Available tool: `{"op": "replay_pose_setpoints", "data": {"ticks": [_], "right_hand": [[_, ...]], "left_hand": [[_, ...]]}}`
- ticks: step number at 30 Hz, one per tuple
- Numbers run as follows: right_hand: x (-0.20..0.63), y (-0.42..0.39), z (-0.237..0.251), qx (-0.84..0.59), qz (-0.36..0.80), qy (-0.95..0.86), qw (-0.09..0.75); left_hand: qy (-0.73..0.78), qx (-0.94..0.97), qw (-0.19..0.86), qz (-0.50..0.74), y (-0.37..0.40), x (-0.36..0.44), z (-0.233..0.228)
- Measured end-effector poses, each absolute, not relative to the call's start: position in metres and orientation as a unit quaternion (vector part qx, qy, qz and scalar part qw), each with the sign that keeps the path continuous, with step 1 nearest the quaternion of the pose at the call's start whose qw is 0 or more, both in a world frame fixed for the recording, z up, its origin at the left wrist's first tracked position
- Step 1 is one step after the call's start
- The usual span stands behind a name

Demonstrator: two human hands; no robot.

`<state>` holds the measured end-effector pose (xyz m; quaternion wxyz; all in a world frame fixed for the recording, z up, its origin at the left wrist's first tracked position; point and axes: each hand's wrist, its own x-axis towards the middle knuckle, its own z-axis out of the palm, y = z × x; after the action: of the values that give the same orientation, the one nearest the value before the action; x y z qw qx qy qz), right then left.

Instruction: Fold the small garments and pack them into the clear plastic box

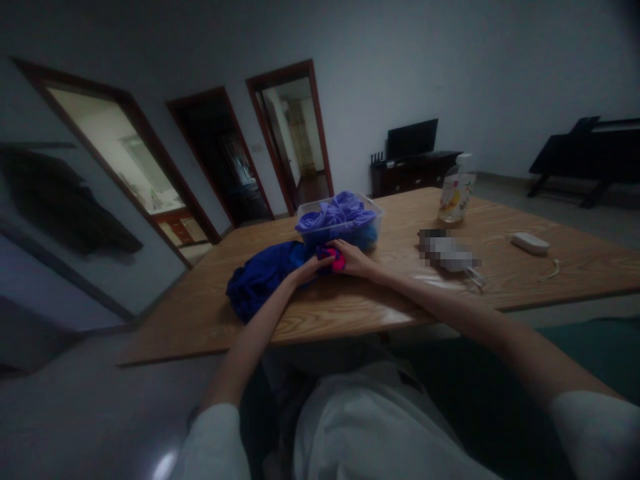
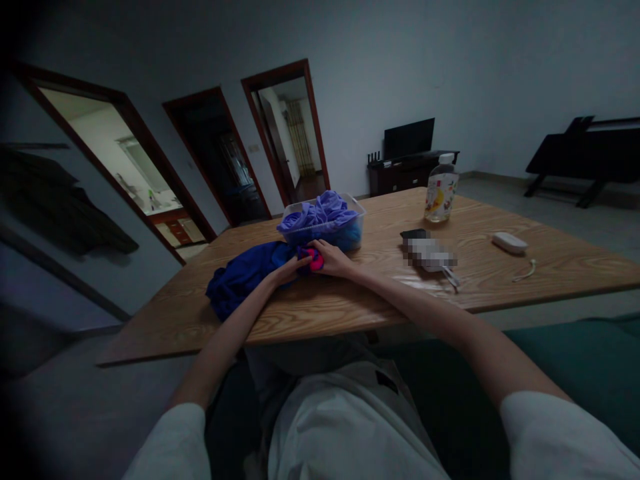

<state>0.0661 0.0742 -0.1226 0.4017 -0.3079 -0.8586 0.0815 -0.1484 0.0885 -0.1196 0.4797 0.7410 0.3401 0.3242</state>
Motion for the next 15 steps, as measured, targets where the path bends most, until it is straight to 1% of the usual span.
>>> {"op": "replay_pose_setpoints", "data": {"ticks": [3,5,10,15], "right_hand": [[0.066,0.073,-0.124,-0.303,0.088,-0.861,0.4],[0.067,0.072,-0.124,-0.282,0.068,-0.873,0.392],[0.067,0.071,-0.126,-0.245,-0.006,-0.887,0.391],[0.064,0.063,-0.119,-0.215,-0.032,-0.892,0.396]], "left_hand": [[0.341,0.725,0.498,0.331,0.096,-0.149,-0.127],[0.339,0.726,0.496,0.336,0.099,-0.148,-0.13],[0.37,0.766,0.409,0.33,0.096,-0.143,-0.128],[0.372,0.793,0.355,0.327,0.09,-0.142,-0.121]]}}
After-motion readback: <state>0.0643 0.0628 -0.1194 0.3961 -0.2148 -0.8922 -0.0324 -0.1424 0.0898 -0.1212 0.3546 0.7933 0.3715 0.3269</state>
